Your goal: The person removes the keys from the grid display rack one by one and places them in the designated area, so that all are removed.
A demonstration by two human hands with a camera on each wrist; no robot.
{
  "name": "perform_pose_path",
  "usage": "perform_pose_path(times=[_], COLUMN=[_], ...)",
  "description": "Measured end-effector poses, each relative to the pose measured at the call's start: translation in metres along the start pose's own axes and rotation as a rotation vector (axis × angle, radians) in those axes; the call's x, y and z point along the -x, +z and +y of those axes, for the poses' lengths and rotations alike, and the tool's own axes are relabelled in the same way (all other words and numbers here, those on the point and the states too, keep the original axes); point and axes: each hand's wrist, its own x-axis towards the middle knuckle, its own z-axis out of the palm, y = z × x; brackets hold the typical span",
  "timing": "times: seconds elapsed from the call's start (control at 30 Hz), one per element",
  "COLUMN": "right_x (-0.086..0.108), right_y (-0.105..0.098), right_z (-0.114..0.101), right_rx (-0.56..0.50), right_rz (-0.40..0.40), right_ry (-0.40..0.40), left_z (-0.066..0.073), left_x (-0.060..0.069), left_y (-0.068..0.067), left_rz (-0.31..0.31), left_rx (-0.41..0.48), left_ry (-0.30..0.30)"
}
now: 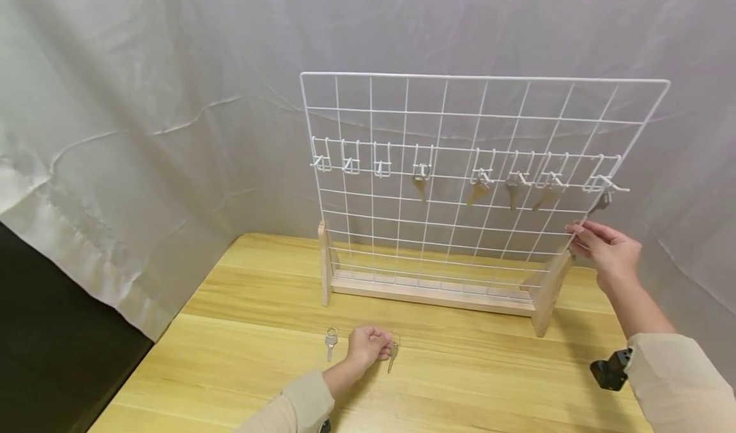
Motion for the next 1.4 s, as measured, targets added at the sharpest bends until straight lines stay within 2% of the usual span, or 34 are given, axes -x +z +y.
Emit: perform_pose_path(times=[0.2, 0.37, 0.53, 0.7, 0.8, 1.1, 1.4], right_x=[0.0, 0.0, 0.0, 0.0, 0.0, 0.001, 0.001], right_y=[-0.001, -0.001, 0.0, 0.0, 0.0, 0.0, 0.0], right_z=[0.001, 0.002, 0.003, 0.003, 0.003, 0.002, 0.003], right_rx=[-0.046, -0.043, -0.049, -0.057, -0.053, -0.064, -0.064], right_rz=[-0.018, -0.018, -0.023, -0.031, -0.032, -0.031, -0.034], right_ry=[-0.006, -0.008, -0.012, -0.02, -0.022, -0.013, -0.023], left_z=[0.003, 0.007, 0.009, 0.011, 0.01, 0.008, 0.01], left_x=[-0.001, -0.001, 0.002, 0.003, 0.003, 0.0, -0.006], left_y=[0.002, 0.003, 0.003, 0.002, 0.003, 0.008, 0.011], left_rz=[0.031, 0.058, 0.051, 0.049, 0.058, 0.074, 0.047], left_rx=[-0.092, -0.153, -0.155, -0.182, -0.216, -0.346, -0.384], left_ry=[0.033, 0.072, 0.118, 0.133, 0.137, 0.202, 0.202])
